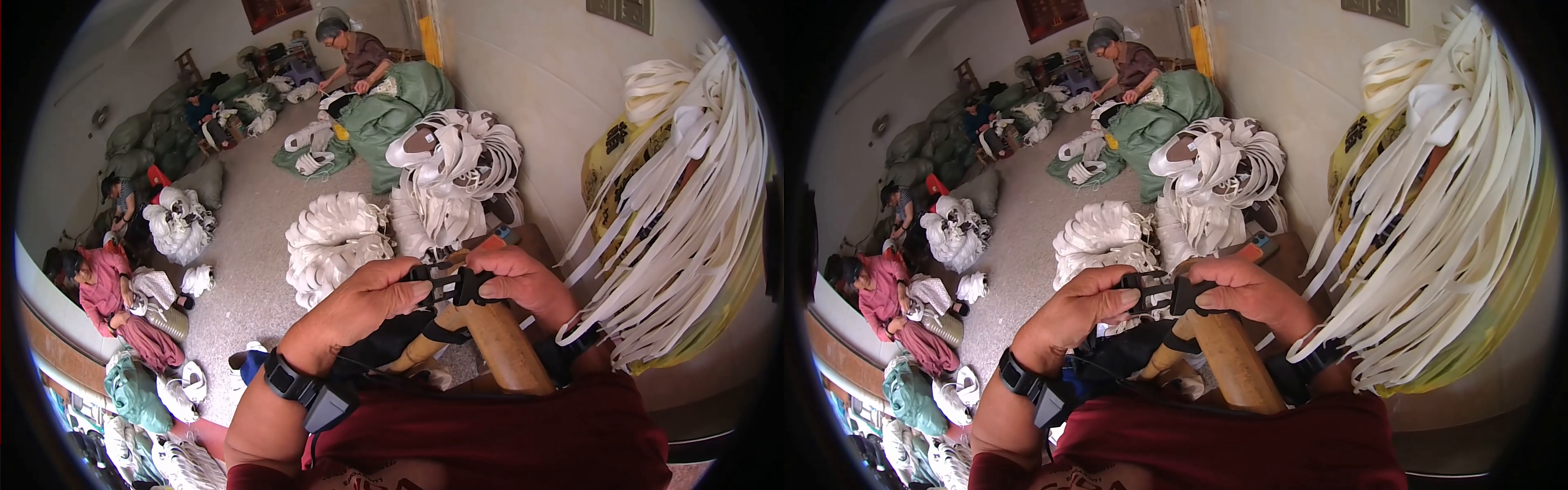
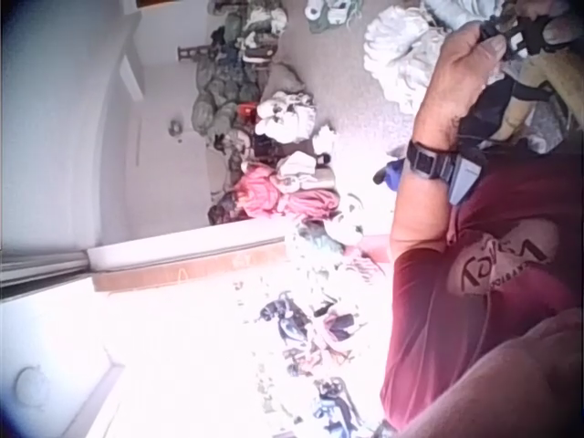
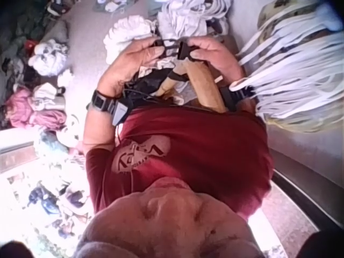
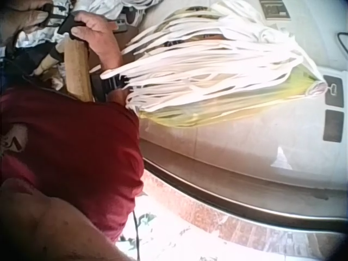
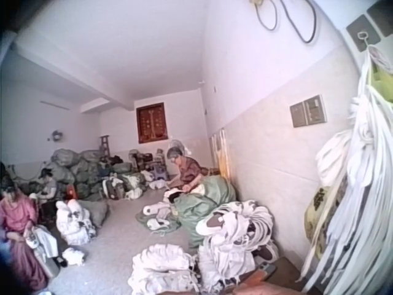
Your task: Assembling white shoe uppers by threading and tying components together.
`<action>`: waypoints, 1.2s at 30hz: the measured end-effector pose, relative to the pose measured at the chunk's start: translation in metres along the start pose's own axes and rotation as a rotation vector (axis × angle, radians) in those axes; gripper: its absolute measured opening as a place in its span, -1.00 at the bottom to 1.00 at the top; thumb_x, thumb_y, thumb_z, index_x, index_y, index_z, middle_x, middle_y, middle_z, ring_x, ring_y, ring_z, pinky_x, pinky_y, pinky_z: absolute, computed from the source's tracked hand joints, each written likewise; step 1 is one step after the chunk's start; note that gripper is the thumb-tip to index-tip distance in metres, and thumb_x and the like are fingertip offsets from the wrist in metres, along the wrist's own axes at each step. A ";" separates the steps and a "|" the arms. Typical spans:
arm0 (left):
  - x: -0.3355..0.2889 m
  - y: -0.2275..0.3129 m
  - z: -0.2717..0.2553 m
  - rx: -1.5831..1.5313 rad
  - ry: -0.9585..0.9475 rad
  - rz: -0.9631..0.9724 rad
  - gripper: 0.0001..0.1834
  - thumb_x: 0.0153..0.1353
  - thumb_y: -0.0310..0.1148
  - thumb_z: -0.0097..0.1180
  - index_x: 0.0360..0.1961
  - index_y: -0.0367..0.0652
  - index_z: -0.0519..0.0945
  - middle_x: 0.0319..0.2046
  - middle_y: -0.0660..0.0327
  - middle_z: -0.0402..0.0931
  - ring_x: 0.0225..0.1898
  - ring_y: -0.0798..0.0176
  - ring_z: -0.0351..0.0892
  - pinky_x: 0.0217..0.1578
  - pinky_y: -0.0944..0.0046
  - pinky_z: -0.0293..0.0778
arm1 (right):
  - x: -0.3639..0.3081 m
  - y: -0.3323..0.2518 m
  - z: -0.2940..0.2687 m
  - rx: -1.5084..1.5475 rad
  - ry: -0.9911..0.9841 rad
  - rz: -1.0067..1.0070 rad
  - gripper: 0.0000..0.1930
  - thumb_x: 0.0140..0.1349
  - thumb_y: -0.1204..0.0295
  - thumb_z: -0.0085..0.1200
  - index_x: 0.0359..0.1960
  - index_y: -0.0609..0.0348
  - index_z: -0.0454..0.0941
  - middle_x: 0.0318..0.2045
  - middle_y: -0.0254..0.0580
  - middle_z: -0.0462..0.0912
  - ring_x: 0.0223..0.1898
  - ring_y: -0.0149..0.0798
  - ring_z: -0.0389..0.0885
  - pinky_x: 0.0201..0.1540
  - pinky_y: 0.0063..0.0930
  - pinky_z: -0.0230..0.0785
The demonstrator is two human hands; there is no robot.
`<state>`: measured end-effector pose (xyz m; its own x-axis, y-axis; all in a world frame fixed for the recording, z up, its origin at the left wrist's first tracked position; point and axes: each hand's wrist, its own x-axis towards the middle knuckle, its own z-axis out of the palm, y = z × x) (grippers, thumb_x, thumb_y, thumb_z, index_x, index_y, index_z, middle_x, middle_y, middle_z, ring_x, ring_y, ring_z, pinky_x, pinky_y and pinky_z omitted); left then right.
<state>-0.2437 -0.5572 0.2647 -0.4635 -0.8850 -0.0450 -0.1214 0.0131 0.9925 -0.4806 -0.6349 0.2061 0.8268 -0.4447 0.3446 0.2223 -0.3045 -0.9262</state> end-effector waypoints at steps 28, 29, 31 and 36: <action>0.020 -0.025 0.003 -0.059 -0.036 -0.019 -0.74 0.10 -0.31 0.21 -0.29 -0.23 0.47 -0.50 0.37 0.39 -0.49 0.56 0.28 -0.46 0.54 0.25 | 0.007 0.004 -0.002 0.020 0.093 0.001 -0.77 0.09 0.38 0.10 -0.37 0.36 0.49 -0.48 -0.32 0.51 -0.42 -0.49 0.41 -0.29 -0.59 0.26; 0.013 -0.029 0.004 -0.008 0.018 0.059 -0.71 0.08 -0.33 0.23 -0.23 -0.23 0.46 -0.45 0.36 0.42 -0.44 0.55 0.31 -0.39 0.52 0.29 | 0.008 -0.005 0.000 -0.016 0.153 0.028 -0.79 0.04 0.41 0.10 -0.40 0.36 0.50 -0.50 -0.32 0.52 -0.43 -0.49 0.42 -0.30 -0.59 0.26; 0.000 -0.054 -0.011 0.214 -0.033 0.073 -0.63 0.02 -0.45 0.26 -0.14 -0.24 0.44 -0.39 0.33 0.45 -0.33 0.49 0.36 -0.24 0.43 0.34 | 0.002 -0.009 0.004 -0.022 0.336 0.076 -0.83 -0.07 0.48 0.09 -0.48 0.37 0.51 -0.51 -0.31 0.54 -0.44 -0.49 0.44 -0.32 -0.59 0.26; -0.033 -0.090 -0.017 0.491 -0.082 0.016 -0.75 0.10 -0.47 0.11 -0.17 -0.26 0.46 -0.35 0.15 0.53 -0.31 0.22 0.50 -0.22 0.24 0.39 | -0.016 -0.005 -0.023 0.131 0.083 0.035 -0.84 -0.02 0.44 0.11 -0.49 0.33 0.53 -0.51 -0.30 0.54 -0.44 -0.49 0.43 -0.33 -0.60 0.25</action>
<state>-0.2029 -0.5370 0.1784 -0.5336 -0.8437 -0.0580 -0.5034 0.2618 0.8235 -0.5066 -0.6457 0.2083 0.7908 -0.5232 0.3178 0.2638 -0.1772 -0.9482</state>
